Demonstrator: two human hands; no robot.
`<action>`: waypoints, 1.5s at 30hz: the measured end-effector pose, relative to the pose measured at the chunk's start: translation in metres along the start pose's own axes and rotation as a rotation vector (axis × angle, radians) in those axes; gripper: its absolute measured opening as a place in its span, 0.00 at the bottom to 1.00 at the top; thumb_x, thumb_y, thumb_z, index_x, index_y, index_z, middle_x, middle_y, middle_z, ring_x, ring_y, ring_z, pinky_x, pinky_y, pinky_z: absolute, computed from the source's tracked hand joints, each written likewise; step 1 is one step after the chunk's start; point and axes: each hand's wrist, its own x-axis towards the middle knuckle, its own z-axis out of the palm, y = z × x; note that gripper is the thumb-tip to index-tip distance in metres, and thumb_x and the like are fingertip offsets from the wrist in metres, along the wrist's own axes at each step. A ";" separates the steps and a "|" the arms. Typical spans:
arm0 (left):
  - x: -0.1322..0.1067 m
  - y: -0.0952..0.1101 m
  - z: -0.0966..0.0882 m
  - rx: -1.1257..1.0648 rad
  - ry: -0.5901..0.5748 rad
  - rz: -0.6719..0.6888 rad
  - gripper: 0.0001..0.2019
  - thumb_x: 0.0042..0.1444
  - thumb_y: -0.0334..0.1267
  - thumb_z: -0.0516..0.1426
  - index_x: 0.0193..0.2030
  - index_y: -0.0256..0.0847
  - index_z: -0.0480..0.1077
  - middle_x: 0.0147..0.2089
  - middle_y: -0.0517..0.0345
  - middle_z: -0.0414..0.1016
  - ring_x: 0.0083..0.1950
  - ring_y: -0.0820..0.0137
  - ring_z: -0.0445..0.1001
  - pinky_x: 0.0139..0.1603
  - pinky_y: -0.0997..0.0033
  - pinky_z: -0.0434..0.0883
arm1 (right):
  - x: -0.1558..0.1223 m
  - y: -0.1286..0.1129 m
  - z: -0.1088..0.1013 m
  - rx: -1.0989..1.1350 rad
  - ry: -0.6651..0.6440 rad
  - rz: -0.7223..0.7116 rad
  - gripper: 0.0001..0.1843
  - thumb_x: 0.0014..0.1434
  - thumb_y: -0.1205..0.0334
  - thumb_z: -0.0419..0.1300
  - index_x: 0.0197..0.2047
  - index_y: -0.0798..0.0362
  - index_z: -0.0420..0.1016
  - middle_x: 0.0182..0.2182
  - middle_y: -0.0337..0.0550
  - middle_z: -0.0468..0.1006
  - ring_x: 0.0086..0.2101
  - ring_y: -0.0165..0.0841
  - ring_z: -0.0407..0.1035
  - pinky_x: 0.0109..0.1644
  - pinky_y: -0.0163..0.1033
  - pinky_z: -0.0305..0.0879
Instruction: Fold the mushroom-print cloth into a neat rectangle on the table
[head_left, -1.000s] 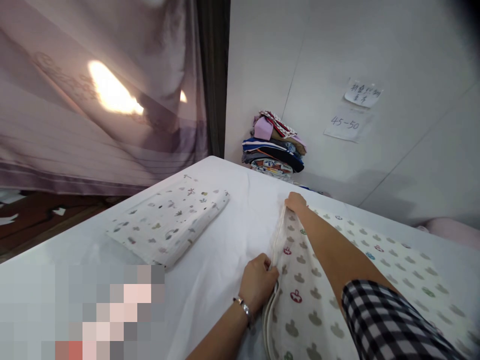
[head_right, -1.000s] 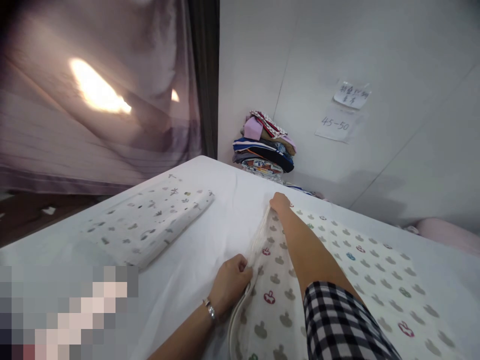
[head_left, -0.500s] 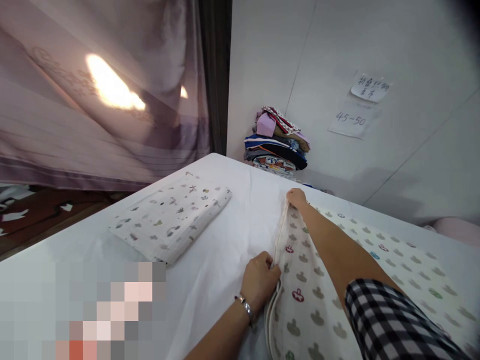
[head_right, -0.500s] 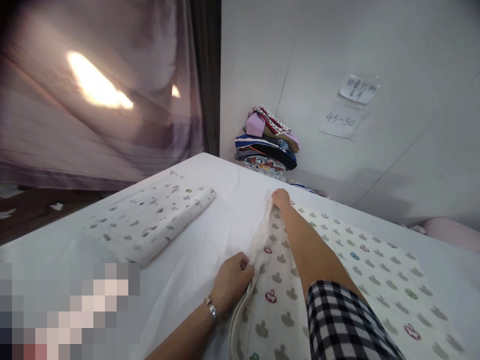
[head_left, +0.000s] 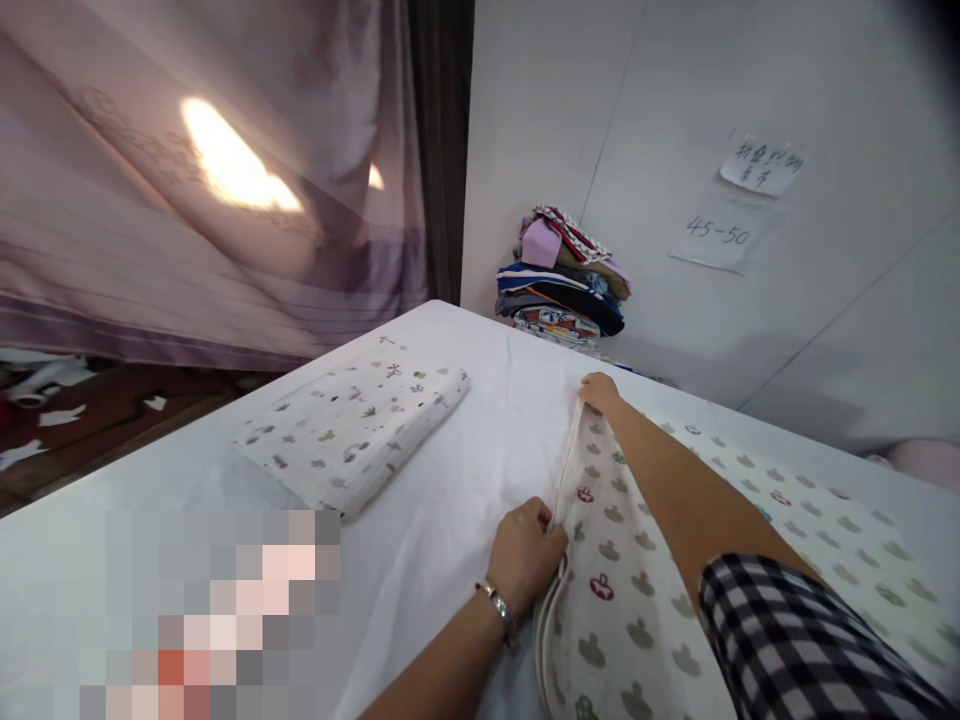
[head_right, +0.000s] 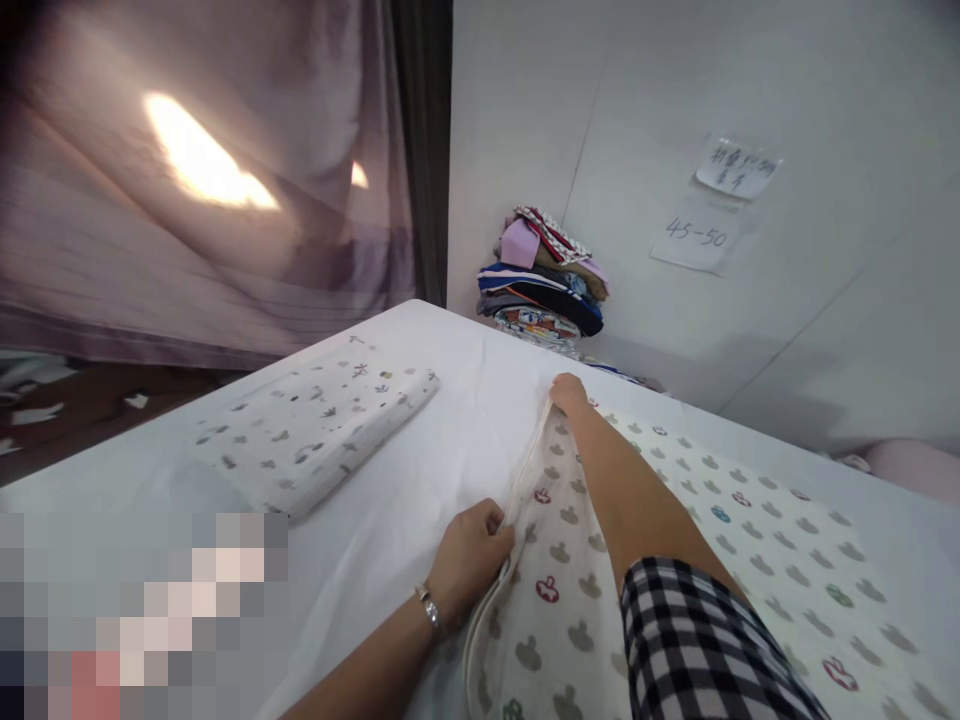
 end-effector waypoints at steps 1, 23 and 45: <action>0.000 0.000 0.000 0.001 0.002 0.002 0.03 0.47 0.32 0.53 0.25 0.39 0.66 0.23 0.61 0.68 0.26 0.74 0.64 0.27 0.74 0.54 | 0.002 -0.002 0.001 -0.009 -0.009 0.005 0.14 0.47 0.74 0.56 0.36 0.59 0.79 0.34 0.53 0.79 0.39 0.36 0.72 0.42 0.32 0.62; 0.007 -0.005 -0.002 -0.010 -0.006 0.069 0.05 0.48 0.32 0.52 0.26 0.38 0.68 0.26 0.58 0.72 0.29 0.72 0.67 0.30 0.74 0.58 | -0.197 -0.016 0.019 0.526 -0.111 -0.236 0.27 0.61 0.54 0.48 0.63 0.48 0.58 0.62 0.41 0.58 0.61 0.35 0.51 0.65 0.46 0.46; 0.020 -0.003 -0.015 0.035 -0.077 0.132 0.07 0.49 0.37 0.53 0.27 0.38 0.69 0.32 0.51 0.77 0.35 0.66 0.73 0.33 0.73 0.63 | -0.443 0.153 -0.021 0.068 -0.019 0.125 0.30 0.63 0.45 0.41 0.65 0.46 0.53 0.65 0.40 0.50 0.64 0.39 0.40 0.66 0.54 0.38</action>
